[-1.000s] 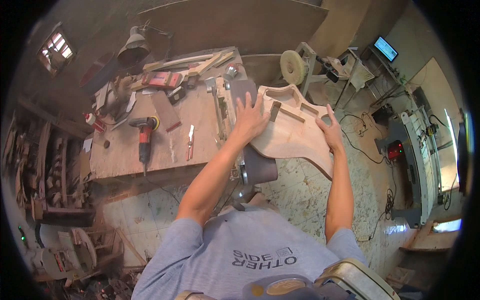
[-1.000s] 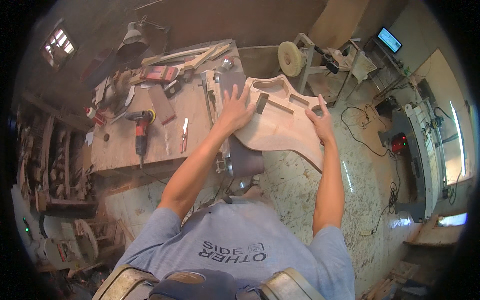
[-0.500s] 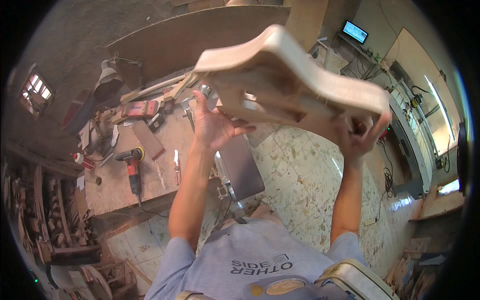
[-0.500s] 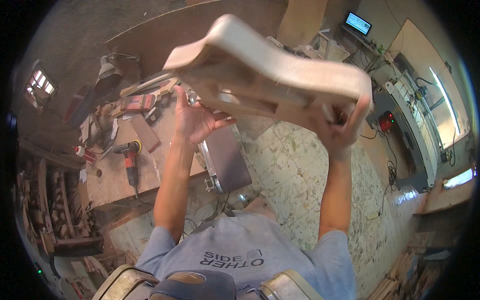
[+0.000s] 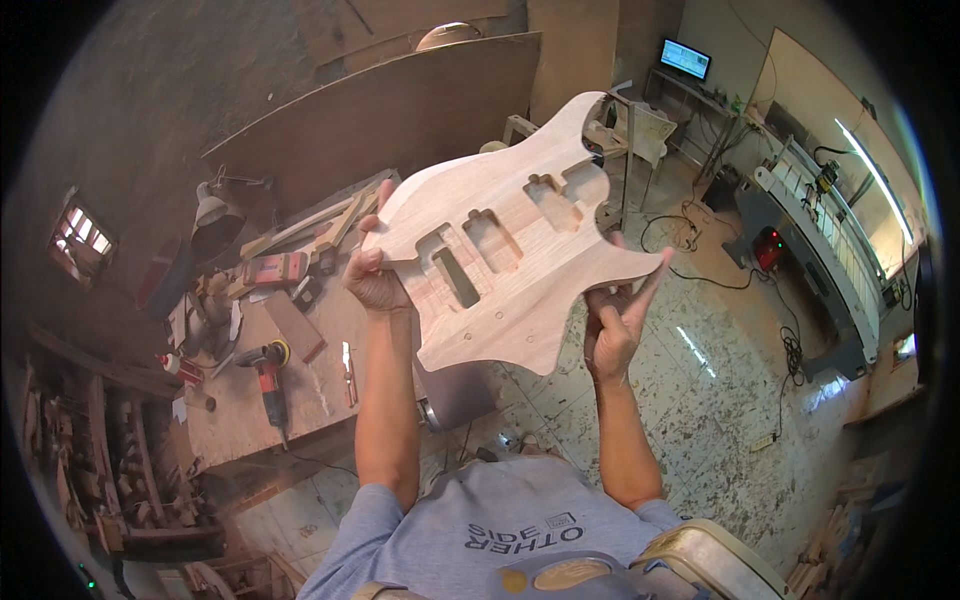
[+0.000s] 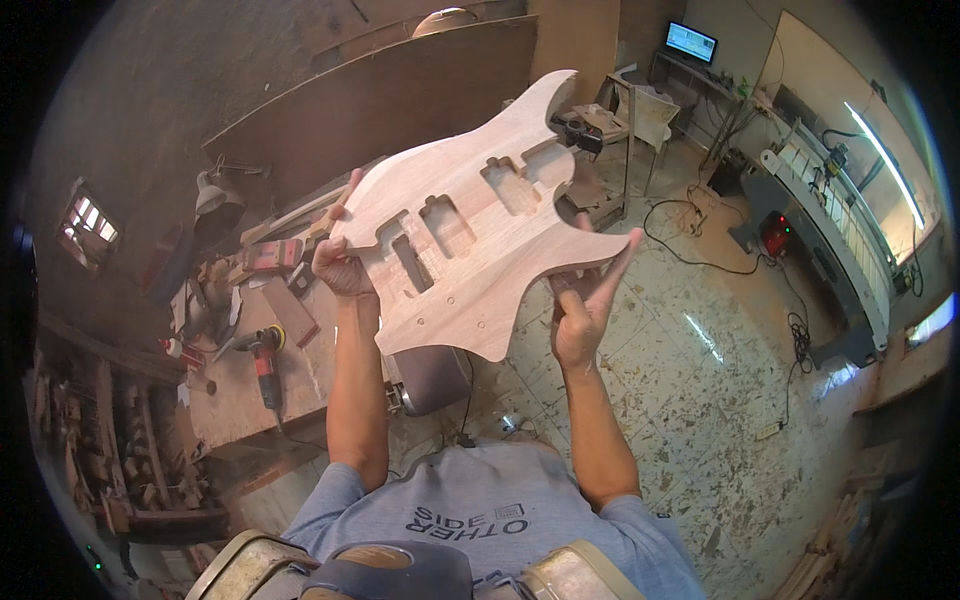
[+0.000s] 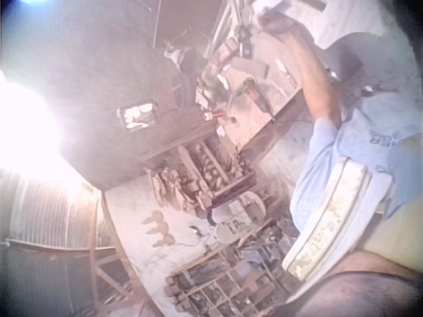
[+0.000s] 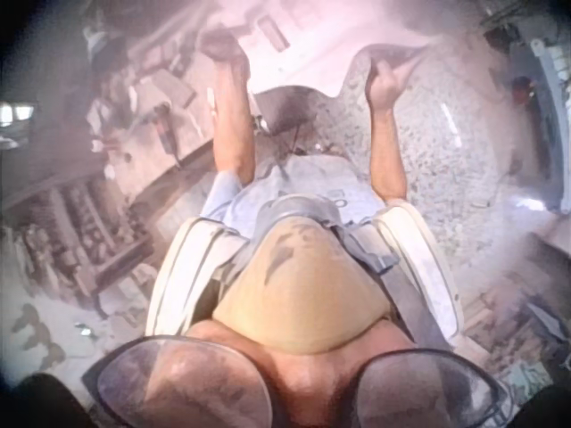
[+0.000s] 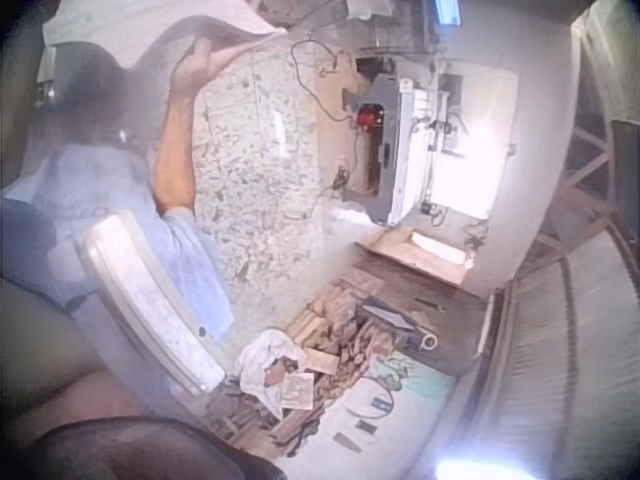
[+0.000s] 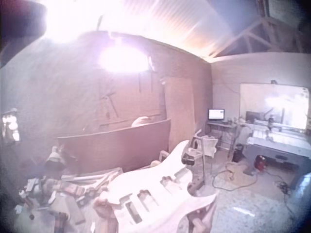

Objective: The person sands the edges and curves of a wooden guitar body using a belt sander, holding the body with both hands and turning it to reach different sections.

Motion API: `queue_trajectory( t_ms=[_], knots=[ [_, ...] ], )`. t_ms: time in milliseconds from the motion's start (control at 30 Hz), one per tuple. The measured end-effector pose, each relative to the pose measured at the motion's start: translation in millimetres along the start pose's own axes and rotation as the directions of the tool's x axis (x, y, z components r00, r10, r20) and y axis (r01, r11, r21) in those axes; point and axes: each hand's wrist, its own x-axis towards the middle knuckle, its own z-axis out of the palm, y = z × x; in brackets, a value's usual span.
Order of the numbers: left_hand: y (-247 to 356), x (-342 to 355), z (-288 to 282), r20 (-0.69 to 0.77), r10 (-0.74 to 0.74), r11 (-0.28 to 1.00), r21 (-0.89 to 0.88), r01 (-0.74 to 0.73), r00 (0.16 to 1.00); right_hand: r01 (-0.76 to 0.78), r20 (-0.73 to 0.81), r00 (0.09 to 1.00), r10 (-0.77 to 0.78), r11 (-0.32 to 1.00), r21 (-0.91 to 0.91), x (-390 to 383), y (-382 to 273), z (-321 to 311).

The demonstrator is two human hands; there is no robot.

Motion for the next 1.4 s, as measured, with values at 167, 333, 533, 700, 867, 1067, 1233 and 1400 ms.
queue_trajectory(
  t_ms=[167, 333, 533, 700, 867, 1067, 1233, 1400],
  knots=[
    [5.6, -2.9, -11.1, -0.004, 0.042, 0.994, 0.106, -0.041, 0.999, -0.316, 0.105, 0.948, 0.299, 0.857, 0.407, 1.0, 1.4, -25.3],
    [11.8, -5.3, -12.1, 0.012, 0.051, 0.978, 0.200, -0.052, 0.999, -0.437, 0.080, 0.898, 0.433, 0.852, 0.289, 7.7, 15.6, -38.2],
    [14.5, -1.0, -7.0, -0.022, 0.046, 0.952, 0.303, -0.037, 0.999, -0.515, 0.116, 0.856, 0.504, 0.807, 0.289, 12.7, 34.8, -58.4],
    [16.2, -2.4, -8.9, -0.038, 0.048, 0.940, 0.339, -0.032, 0.998, -0.580, 0.175, 0.811, 0.558, 0.732, 0.357, 9.0, 50.6, -68.8],
    [21.1, -3.5, -10.5, -0.025, 0.034, 0.952, 0.305, -0.025, 0.999, -0.629, 0.229, 0.774, 0.591, 0.675, 0.386, 4.7, 59.1, -73.5],
    [20.0, -2.0, 3.2, -0.043, 0.055, 0.941, 0.337, -0.038, 0.998, -0.646, 0.275, 0.760, 0.589, 0.640, 0.416, 2.1, 66.9, -76.6],
    [16.7, -1.7, 17.9, -0.057, 0.046, 0.944, 0.330, -0.024, 0.997, -0.660, 0.287, 0.746, 0.602, 0.610, 0.438, 1.8, 73.4, -81.3],
    [13.7, 3.1, 34.8, -0.055, 0.050, 0.894, 0.448, -0.020, 0.997, -0.695, 0.342, 0.711, 0.614, 0.539, 0.476, -1.9, 92.3, -94.9]
  ],
)
